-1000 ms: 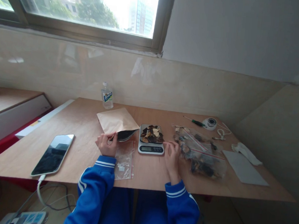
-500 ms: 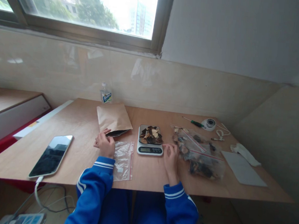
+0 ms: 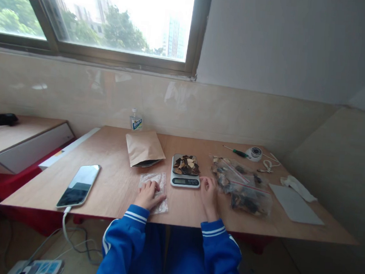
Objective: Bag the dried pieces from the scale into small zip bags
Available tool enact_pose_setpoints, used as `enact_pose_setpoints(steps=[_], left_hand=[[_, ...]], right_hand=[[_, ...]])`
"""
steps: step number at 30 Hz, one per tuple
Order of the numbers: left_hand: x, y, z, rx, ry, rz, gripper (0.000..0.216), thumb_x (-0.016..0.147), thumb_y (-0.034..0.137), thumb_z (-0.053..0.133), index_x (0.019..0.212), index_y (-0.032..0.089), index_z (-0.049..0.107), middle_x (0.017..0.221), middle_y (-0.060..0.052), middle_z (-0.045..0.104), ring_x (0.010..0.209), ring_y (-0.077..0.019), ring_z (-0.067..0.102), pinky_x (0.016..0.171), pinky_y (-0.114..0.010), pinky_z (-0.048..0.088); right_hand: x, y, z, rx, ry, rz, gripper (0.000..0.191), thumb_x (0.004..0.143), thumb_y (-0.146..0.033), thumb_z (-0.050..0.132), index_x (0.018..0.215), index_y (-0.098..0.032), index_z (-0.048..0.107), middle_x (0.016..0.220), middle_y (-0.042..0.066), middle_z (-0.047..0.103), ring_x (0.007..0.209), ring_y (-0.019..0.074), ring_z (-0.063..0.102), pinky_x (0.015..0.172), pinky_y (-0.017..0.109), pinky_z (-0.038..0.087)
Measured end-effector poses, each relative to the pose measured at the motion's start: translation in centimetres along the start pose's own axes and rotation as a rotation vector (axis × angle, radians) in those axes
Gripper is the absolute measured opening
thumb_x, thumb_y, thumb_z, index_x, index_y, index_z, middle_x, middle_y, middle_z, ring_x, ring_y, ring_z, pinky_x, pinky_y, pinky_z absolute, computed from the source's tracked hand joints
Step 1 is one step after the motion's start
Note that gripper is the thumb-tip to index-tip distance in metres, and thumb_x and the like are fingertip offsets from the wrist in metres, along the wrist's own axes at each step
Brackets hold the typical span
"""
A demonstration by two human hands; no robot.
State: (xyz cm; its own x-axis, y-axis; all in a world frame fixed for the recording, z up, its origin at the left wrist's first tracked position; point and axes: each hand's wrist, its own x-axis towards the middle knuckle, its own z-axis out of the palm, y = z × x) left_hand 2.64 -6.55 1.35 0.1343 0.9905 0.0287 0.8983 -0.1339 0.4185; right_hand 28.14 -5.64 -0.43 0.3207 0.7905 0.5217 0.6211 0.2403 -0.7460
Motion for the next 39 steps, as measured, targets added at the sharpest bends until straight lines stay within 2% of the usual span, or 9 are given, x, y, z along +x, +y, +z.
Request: enact_pose_setpoints(steps=[5,9,12,15,17,20,26,31,39], left_hand=[[-0.3,1.0,1.1,0.097,0.035,0.008,0.025,0.082,0.042,0.049,0.087,0.019,0.059,0.093,-0.009,0.058,0.089,-0.026,0.055,0.079,-0.039,0.037],[0.0,1.4,1.3,0.16,0.09,0.008,0.021,0.086,0.031,0.044,0.09,0.018,0.059,0.094,-0.011,0.058,0.09,-0.0261,0.055,0.078,-0.038,0.037],[-0.4,1.6,1.4,0.099,0.128,0.018,0.018,0.086,0.027,0.041,0.085,0.017,0.057,0.088,-0.01,0.06,0.087,-0.0254,0.056,0.078,-0.038,0.037],[-0.9,1.9,1.6,-0.077,0.235,0.026,0.02,0.088,0.028,0.039,0.079,0.018,0.053,0.078,-0.007,0.06,0.082,-0.024,0.058,0.076,-0.039,0.036],[-1.1,2.3,1.8,-0.216,0.325,0.078,0.021,0.09,0.028,0.036,0.079,0.018,0.051,0.076,-0.006,0.06,0.077,-0.0221,0.059,0.076,-0.039,0.036],[-1.4,3.2,2.1,-0.355,0.433,0.144,0.022,0.091,0.026,0.034,0.078,0.019,0.05,0.074,-0.004,0.06,0.072,-0.0196,0.059,0.075,-0.038,0.037],[-1.5,4.7,1.9,-0.432,0.498,0.173,0.023,0.091,0.031,0.034,0.075,0.02,0.047,0.071,-0.002,0.057,0.068,-0.0174,0.056,0.075,-0.036,0.038],[-1.5,4.9,1.2,-0.481,0.531,0.192,0.024,0.088,0.034,0.032,0.07,0.022,0.043,0.066,-0.001,0.053,0.066,-0.0171,0.052,0.071,-0.034,0.039],[-1.6,4.9,0.7,-0.62,0.717,0.015,0.02,0.086,0.032,0.031,0.068,0.024,0.036,0.058,0.002,0.042,0.057,-0.0156,0.045,0.059,-0.029,0.038]], right_hand=[[-0.8,-1.0,0.1,0.066,-0.035,0.071,0.033,0.09,-0.037,0.037,0.084,-0.017,0.062,0.087,0.009,0.065,0.08,0.0203,0.058,0.072,0.032,0.045],[-2.4,-4.1,1.7,0.153,-0.154,0.059,0.032,0.09,-0.035,0.036,0.086,-0.018,0.063,0.088,0.008,0.066,0.081,0.0192,0.06,0.073,0.03,0.046],[-4.1,-6.6,3.9,0.212,-0.333,0.04,0.026,0.088,-0.032,0.042,0.089,-0.019,0.065,0.094,0.008,0.066,0.088,0.0203,0.061,0.079,0.032,0.047],[-5.3,-8.2,5.5,0.289,-0.374,0.145,0.03,0.081,-0.035,0.054,0.104,-0.018,0.063,0.102,0.011,0.064,0.093,0.0224,0.061,0.081,0.034,0.047],[-5.6,-8.7,5.7,0.422,-0.413,0.238,0.034,0.081,-0.041,0.056,0.104,-0.018,0.064,0.095,0.009,0.066,0.084,0.0202,0.061,0.074,0.032,0.047],[-5.1,-9.0,4.3,0.631,-0.517,0.343,0.039,0.079,-0.052,0.057,0.086,-0.016,0.068,0.067,0.002,0.062,0.059,0.0138,0.053,0.056,0.026,0.041],[-3.6,-9.1,1.5,0.689,-0.47,0.429,0.034,0.065,-0.048,0.074,0.071,-0.015,0.07,0.06,0.0,0.058,0.057,0.0112,0.046,0.055,0.025,0.037],[-3.5,-9.6,1.8,0.775,-0.494,0.489,0.035,0.059,-0.049,0.077,0.066,-0.016,0.069,0.057,-0.001,0.058,0.053,0.01,0.044,0.052,0.024,0.034],[-3.5,-9.7,1.8,0.981,-0.444,0.68,0.035,0.056,-0.048,0.08,0.064,-0.017,0.064,0.059,-0.001,0.058,0.051,0.0091,0.046,0.051,0.023,0.034]])
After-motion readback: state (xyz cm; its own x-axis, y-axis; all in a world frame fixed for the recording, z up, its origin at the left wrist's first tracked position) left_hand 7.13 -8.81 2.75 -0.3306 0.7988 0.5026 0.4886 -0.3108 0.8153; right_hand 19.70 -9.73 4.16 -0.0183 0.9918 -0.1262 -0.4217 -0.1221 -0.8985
